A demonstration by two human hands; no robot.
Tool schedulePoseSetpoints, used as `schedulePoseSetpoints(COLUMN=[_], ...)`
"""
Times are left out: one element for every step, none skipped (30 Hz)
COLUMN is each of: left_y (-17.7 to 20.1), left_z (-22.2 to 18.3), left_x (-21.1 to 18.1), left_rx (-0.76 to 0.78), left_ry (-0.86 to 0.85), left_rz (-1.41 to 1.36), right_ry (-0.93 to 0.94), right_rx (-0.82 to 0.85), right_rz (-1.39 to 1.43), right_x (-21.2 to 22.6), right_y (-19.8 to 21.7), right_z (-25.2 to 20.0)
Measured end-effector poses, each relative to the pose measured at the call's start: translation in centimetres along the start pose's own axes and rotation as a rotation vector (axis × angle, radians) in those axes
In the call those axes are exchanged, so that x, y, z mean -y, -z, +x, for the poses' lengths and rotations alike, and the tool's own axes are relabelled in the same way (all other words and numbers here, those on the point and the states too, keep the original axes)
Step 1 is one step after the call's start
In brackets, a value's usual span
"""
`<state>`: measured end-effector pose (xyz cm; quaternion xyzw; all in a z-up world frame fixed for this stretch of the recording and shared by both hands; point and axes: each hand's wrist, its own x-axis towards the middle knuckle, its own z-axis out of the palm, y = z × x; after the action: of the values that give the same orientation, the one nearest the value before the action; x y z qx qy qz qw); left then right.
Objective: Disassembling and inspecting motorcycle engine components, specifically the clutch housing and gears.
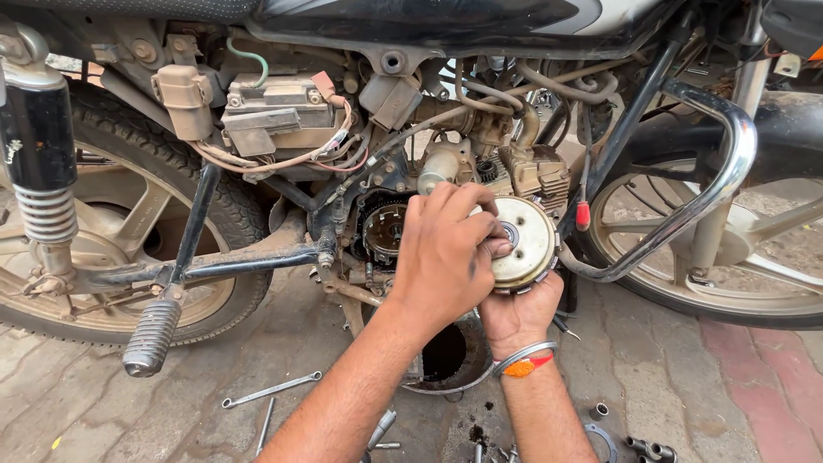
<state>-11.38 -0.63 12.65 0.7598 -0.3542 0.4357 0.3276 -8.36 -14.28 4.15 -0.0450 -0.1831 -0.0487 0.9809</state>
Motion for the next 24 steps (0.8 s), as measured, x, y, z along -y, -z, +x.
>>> schedulePoseSetpoints(left_y=[-0.2, -0.2, -0.3, -0.3, -0.3, -0.2, -0.1, -0.1, -0.1, -0.1, -0.2, -0.3, -0.4, -0.5, -0.6, -0.7, -0.8, -0.9, -1.0, -1.2, -1.4, -1.5, -1.7, -1.8], left_z=[-0.1, -0.1, -0.1, -0.1, -0.1, -0.1, -0.1, -0.1, -0.1, -0.1, -0.2, -0.3, -0.4, -0.5, -0.6, -0.7, -0.7, -0.7, -0.7, -0.6, -0.5, -0.3, 0.0, 0.3], left_x=[0.1, 0.1, 0.1, 0.1, 0.0, -0.1, -0.2, -0.3, -0.4, -0.5, -0.4, -0.3, -0.3, -0.2, -0.1, 0.0, 0.1, 0.1, 0.2, 0.6, 1.0, 1.5, 2.5, 3.6], left_rx=[0.013, 0.014, 0.038, 0.062, 0.062, 0.069, 0.076, 0.077, 0.108, 0.14, 0.14, 0.149, 0.158, 0.159, 0.143, 0.126, 0.127, 0.107, 0.086, 0.087, 0.061, 0.034, 0.033, -0.107], left_ry=[0.0, 0.003, -0.002, -0.007, -0.005, -0.04, -0.076, -0.076, -0.088, -0.1, -0.1, -0.115, -0.128, -0.128, -0.149, -0.17, -0.17, -0.16, -0.15, -0.149, -0.053, 0.042, 0.041, 0.045], left_rz=[0.005, 0.006, 0.04, 0.075, 0.075, 0.093, 0.112, 0.113, 0.173, 0.232, 0.232, 0.261, 0.29, 0.289, 0.31, 0.332, 0.331, 0.29, 0.248, 0.247, 0.181, 0.114, 0.115, 0.024], right_ry=[-0.024, -0.026, -0.033, -0.039, -0.04, -0.032, -0.023, -0.024, 0.006, 0.035, 0.036, 0.042, 0.048, 0.048, 0.031, 0.013, 0.013, 0.031, 0.049, 0.05, 0.031, 0.012, 0.012, 0.036], right_rx=[0.045, 0.042, 0.042, 0.043, 0.042, 0.041, 0.041, 0.04, -0.038, -0.115, -0.116, -0.094, -0.073, -0.075, -0.072, -0.07, -0.071, -0.115, -0.161, -0.162, -0.168, -0.173, -0.172, -0.209], right_rz=[0.041, 0.042, 0.047, 0.053, 0.053, 0.043, 0.035, 0.036, -0.032, -0.1, -0.1, -0.112, -0.124, -0.124, -0.092, -0.06, -0.06, -0.097, -0.136, -0.136, -0.123, -0.109, -0.109, -0.124], right_x=[0.0, -0.1, -0.1, -0.2, -0.1, -0.1, -0.1, -0.1, -0.1, -0.1, 0.0, 0.1, 0.2, 0.2, 0.3, 0.4, 0.3, 0.3, 0.3, 0.3, 0.3, 0.2, 0.3, 0.4], right_y=[-0.1, -0.1, 0.0, 0.0, 0.1, 0.2, 0.3, 0.3, 0.3, 0.2, 0.7, 1.2, 1.7, 1.8, 1.9, 2.0, 1.8, 1.6, 1.4, 1.1, 0.8, 0.4, 0.5, 0.6], right_z=[-0.1, -0.2, -0.2, -0.2, -0.3, -0.3, -0.2, -0.2, -0.2, -0.2, -0.2, -0.1, -0.1, -0.1, 0.0, 0.0, 0.1, 0.1, 0.1, 0.0, 0.0, 0.0, 0.0, 0.0])
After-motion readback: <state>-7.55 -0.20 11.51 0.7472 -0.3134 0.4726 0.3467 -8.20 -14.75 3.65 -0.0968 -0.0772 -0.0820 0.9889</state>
